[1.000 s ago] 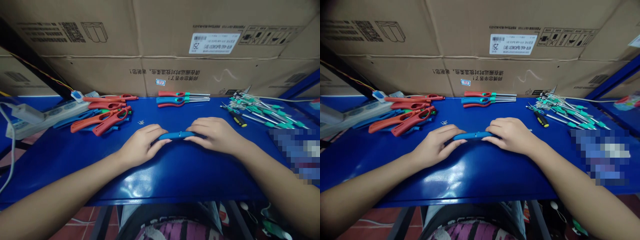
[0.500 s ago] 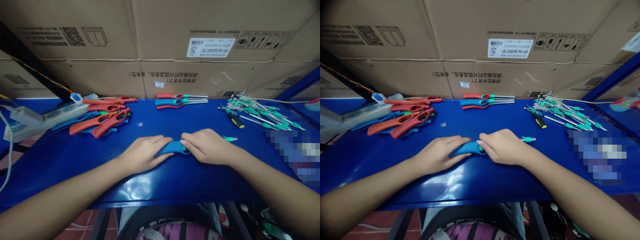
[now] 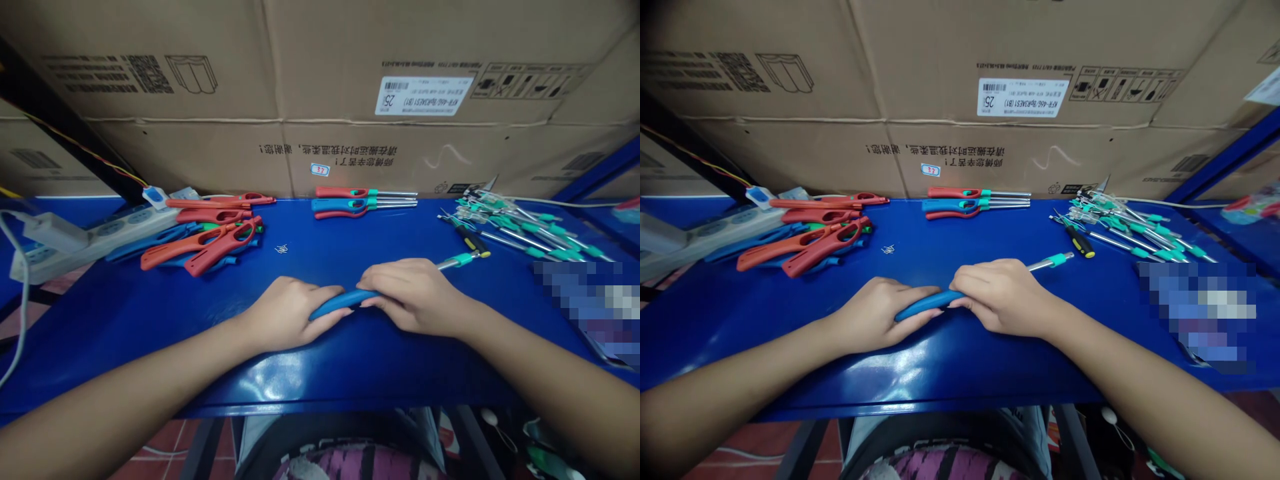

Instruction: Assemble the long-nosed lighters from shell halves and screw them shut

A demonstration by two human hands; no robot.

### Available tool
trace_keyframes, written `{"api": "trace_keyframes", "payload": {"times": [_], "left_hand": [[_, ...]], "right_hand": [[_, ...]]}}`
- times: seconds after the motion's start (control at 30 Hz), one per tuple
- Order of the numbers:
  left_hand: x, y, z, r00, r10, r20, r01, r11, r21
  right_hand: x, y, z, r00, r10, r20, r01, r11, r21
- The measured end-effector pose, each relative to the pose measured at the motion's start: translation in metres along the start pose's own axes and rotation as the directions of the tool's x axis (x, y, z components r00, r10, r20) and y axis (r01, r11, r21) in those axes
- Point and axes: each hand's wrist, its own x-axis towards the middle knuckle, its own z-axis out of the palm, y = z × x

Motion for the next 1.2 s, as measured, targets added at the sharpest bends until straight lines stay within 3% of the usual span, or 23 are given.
{"api": "trace_keyframes", "payload": {"times": [0.2, 0.33, 0.53, 0.83, 0.93, 1.03, 1.2], "left_hand": [[0.003, -0.011, -0.006, 0.999, -0.045, -0.015, 0.047, 0.988, 0.149], [0.004, -0.015, -0.009, 0.997, -0.074, -0.013, 0.075, 0.984, 0.163], [0.005, -0.009, -0.008, 0.995, -0.094, -0.038, 0.097, 0.992, 0.075], [0.005, 0.003, -0.001, 0.997, -0.075, 0.002, 0.074, 0.988, 0.139], [0.005, -0.002, -0.005, 0.995, -0.101, -0.012, 0.102, 0.979, 0.175], [0.006, -0.011, -0.009, 0.99, -0.132, -0.041, 0.138, 0.969, 0.206], [0.007, -0.018, -0.013, 0.986, -0.147, -0.081, 0.163, 0.955, 0.247]], "right_hand": [[0.001, 0.016, -0.012, 0.998, 0.058, 0.024, -0.058, 0.998, -0.005], [-0.001, 0.022, -0.014, 0.998, 0.053, -0.014, -0.054, 0.998, -0.012], [0.0, 0.012, -0.009, 0.997, 0.041, -0.06, -0.05, 0.986, -0.156], [0.006, -0.005, 0.005, 0.999, 0.036, 0.017, -0.032, 0.983, -0.18], [0.003, 0.01, -0.007, 0.992, 0.081, 0.1, -0.048, 0.954, -0.296], [-0.005, 0.035, -0.021, 0.978, 0.187, 0.089, -0.137, 0.906, -0.401], [-0.015, 0.066, -0.036, 0.976, 0.21, 0.06, -0.18, 0.928, -0.325]]}}
